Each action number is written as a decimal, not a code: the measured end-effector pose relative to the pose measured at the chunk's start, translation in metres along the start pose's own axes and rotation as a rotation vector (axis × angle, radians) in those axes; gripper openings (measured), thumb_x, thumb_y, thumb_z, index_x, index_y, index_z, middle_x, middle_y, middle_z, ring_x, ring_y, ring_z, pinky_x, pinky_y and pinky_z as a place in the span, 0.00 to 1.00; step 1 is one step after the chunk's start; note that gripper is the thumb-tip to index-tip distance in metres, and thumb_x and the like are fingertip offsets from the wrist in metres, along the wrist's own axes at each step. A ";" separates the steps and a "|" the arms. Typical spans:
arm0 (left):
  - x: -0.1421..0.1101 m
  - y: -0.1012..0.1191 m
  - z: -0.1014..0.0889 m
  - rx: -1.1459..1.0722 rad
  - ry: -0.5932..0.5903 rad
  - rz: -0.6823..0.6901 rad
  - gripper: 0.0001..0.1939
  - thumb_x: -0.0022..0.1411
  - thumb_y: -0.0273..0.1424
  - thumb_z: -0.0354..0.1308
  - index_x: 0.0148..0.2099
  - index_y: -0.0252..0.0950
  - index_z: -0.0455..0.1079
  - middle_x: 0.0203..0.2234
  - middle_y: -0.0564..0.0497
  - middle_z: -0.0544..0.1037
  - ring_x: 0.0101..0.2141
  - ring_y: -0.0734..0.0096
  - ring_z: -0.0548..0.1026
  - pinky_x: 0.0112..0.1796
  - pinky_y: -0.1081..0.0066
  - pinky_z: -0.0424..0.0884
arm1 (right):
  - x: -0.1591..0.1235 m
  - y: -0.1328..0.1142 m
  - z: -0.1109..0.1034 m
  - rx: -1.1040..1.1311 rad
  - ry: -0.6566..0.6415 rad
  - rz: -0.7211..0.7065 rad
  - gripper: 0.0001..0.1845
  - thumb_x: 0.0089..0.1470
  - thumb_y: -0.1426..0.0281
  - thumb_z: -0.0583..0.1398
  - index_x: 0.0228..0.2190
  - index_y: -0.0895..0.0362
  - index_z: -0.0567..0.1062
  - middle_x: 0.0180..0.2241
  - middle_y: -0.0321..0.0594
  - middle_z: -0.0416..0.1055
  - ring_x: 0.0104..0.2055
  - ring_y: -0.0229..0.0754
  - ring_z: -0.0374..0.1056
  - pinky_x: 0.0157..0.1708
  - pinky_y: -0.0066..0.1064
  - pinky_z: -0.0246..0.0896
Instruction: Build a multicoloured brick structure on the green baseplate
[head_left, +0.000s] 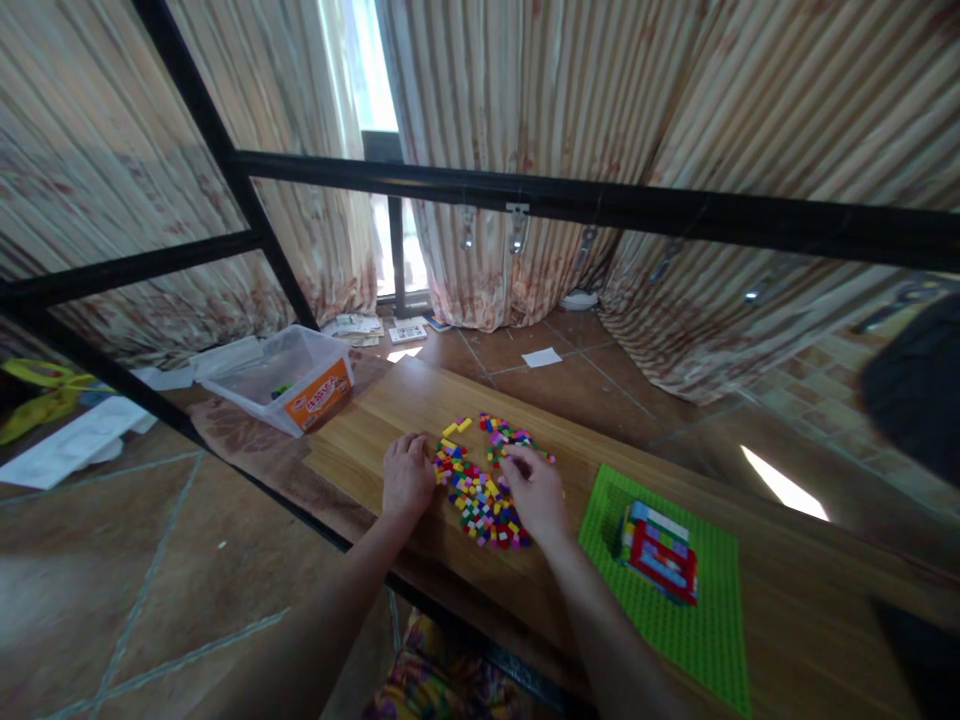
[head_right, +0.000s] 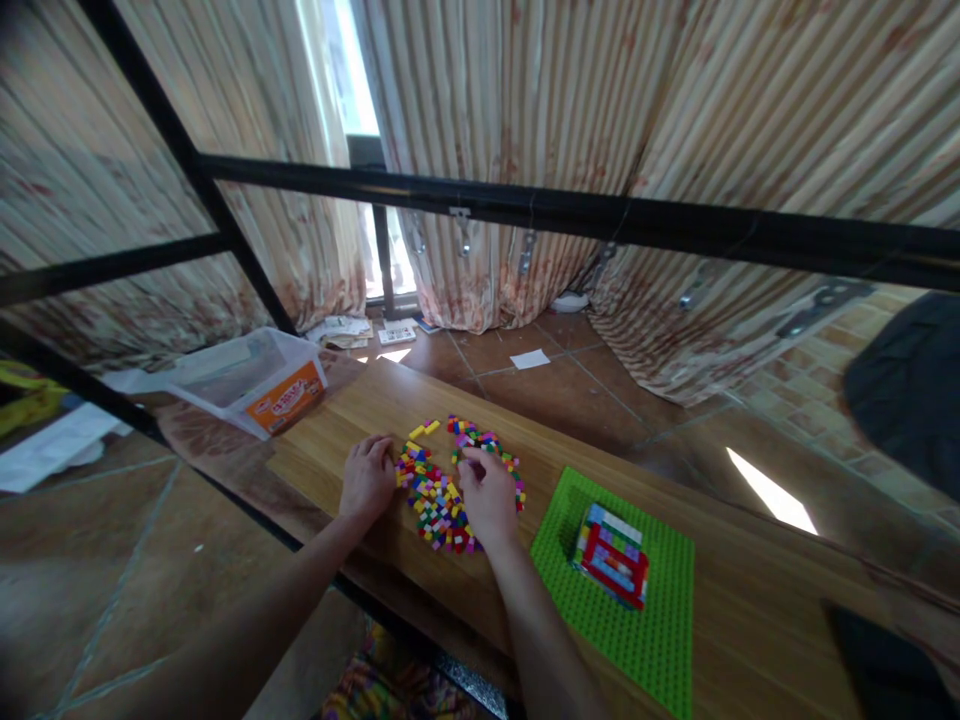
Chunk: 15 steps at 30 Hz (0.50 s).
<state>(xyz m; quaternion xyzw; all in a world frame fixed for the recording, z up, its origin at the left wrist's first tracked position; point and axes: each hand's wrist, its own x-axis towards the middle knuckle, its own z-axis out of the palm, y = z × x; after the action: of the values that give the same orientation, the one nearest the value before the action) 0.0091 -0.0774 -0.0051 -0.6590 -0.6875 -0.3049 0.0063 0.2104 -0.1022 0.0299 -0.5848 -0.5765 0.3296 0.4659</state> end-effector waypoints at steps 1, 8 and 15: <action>0.001 -0.001 0.000 -0.022 0.004 -0.002 0.15 0.60 0.24 0.48 0.45 0.33 0.73 0.44 0.41 0.75 0.47 0.55 0.71 0.50 0.58 0.67 | -0.005 0.000 -0.003 0.142 0.017 0.090 0.15 0.52 0.60 0.59 0.38 0.56 0.77 0.34 0.39 0.77 0.31 0.41 0.73 0.35 0.35 0.69; -0.011 0.014 -0.023 -0.283 0.179 -0.053 0.14 0.64 0.31 0.47 0.46 0.34 0.71 0.44 0.42 0.75 0.47 0.59 0.71 0.50 0.59 0.68 | -0.044 -0.015 -0.025 0.672 0.138 0.371 0.22 0.37 0.58 0.71 0.35 0.57 0.81 0.34 0.42 0.79 0.35 0.43 0.75 0.40 0.38 0.72; -0.065 0.101 -0.057 -0.892 -0.309 -0.064 0.13 0.61 0.38 0.56 0.45 0.38 0.72 0.37 0.48 0.78 0.37 0.67 0.75 0.39 0.69 0.72 | -0.072 -0.035 -0.044 0.715 0.124 0.350 0.18 0.39 0.61 0.71 0.34 0.54 0.81 0.30 0.38 0.78 0.29 0.38 0.72 0.30 0.32 0.71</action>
<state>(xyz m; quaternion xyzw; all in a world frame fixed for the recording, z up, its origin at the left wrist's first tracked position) 0.0868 -0.1655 0.0561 -0.6137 -0.5023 -0.4686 -0.3892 0.2295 -0.1834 0.0664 -0.4940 -0.2881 0.5477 0.6107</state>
